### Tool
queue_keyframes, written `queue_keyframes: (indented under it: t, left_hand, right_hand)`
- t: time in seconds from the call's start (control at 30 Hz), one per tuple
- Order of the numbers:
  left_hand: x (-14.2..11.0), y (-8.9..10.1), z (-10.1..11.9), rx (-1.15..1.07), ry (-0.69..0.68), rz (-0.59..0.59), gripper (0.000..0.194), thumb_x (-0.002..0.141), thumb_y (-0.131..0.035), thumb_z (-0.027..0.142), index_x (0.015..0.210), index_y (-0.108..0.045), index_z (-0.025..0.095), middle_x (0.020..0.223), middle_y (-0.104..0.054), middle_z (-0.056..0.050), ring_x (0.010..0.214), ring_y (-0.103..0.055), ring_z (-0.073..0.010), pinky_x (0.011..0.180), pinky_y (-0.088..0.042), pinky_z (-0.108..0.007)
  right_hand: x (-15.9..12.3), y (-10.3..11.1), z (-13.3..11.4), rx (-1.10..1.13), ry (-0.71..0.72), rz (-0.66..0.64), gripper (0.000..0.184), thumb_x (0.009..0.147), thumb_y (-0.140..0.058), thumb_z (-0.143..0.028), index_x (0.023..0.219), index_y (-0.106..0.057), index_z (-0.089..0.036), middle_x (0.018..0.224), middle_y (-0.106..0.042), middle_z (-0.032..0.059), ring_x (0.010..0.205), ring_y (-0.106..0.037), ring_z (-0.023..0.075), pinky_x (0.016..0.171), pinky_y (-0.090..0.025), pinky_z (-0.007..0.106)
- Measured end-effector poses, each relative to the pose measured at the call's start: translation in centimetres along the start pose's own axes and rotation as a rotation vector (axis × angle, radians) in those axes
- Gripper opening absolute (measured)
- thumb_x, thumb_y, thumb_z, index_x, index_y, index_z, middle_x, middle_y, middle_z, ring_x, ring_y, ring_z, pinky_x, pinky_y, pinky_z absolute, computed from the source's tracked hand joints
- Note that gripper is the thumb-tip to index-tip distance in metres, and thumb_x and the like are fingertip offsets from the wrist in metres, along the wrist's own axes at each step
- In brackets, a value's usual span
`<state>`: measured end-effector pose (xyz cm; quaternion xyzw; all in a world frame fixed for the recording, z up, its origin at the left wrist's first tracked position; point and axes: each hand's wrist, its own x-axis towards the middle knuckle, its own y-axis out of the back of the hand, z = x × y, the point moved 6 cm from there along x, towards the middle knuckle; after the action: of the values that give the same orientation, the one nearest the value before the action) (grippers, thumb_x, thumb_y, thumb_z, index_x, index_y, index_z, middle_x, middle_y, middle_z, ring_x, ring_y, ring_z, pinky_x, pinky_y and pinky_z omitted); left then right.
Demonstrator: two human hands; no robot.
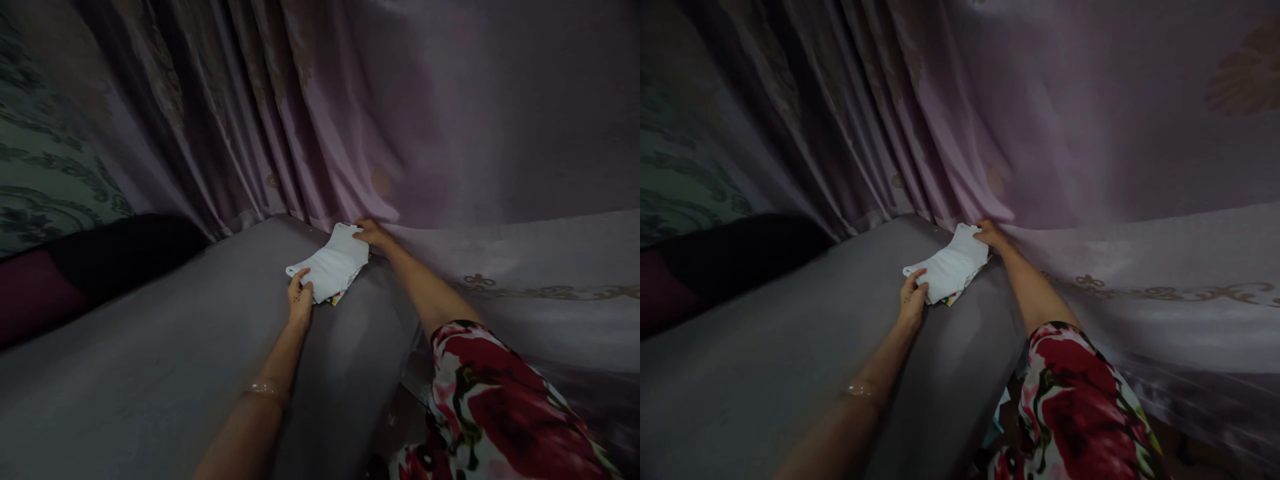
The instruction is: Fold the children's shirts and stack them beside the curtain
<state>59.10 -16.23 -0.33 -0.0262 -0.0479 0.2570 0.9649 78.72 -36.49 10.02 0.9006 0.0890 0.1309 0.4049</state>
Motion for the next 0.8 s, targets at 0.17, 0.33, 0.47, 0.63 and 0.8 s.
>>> queue_keyframes:
  t: [0.17,0.33,0.47,0.63,0.8]
  left_hand:
    - [-0.4,1.4,0.0,0.188,0.012,0.017,0.035,0.071,-0.06,0.018,0.105,-0.064,0.012,0.061,-0.047,0.004,0.054,-0.048,-0.0115,0.052,-0.037,-0.022]
    - [-1.5,2.5,-0.2,0.2,0.26,-0.12,0.03,0.08,-0.058,0.017,0.109,-0.055,0.012,0.065,-0.053,0.003,0.048,-0.052,-0.0087,0.046,-0.036,-0.019]
    - [-3.3,3.7,0.6,0.33,0.369,-0.302,0.02,0.086,-0.05,0.016,0.106,-0.053,0.014,0.067,-0.057,0.003,0.043,-0.051,-0.0058,0.041,-0.034,-0.017]
    - [-4.7,8.5,1.7,0.487,0.338,-0.374,0.014,0.088,-0.048,0.023,0.093,-0.058,0.015,0.068,-0.058,0.002,0.044,-0.051,-0.0062,0.043,-0.036,-0.018]
    - [-5.6,18.7,2.7,0.77,0.226,-0.209,0.02,0.088,-0.045,0.023,0.092,-0.063,0.016,0.067,-0.061,-0.001,0.053,-0.056,-0.0114,0.056,-0.042,-0.023]
  right_hand:
    - [-1.7,-1.1,1.2,-0.21,0.055,0.004,0.039,0.083,-0.055,-0.006,0.122,-0.062,-0.012,0.125,-0.062,0.0147,0.116,-0.055,0.021,0.102,-0.038,0.033]
    - [-3.3,-3.8,0.0,-0.354,0.085,-0.011,0.042,0.09,-0.051,-0.014,0.131,-0.055,-0.013,0.135,-0.055,0.0167,0.128,-0.046,0.0268,0.11,-0.029,0.041]
    - [-4.6,-7.4,-2.8,-0.443,0.123,-0.111,0.05,0.097,-0.04,-0.039,0.141,-0.044,-0.017,0.148,-0.043,0.0124,0.136,-0.036,0.0272,0.111,-0.028,0.042]
    - [-6.4,-10.8,-4.0,-0.5,0.045,-0.177,0.062,0.098,-0.019,-0.055,0.147,-0.036,-0.02,0.156,-0.028,0.0136,0.142,-0.021,0.035,0.11,-0.017,0.061]
    - [-6.8,-11.5,-4.1,-0.625,0.081,-0.083,0.059,0.098,-0.024,-0.052,0.145,-0.039,-0.019,0.151,-0.036,0.0142,0.139,-0.027,0.0347,0.107,-0.02,0.062]
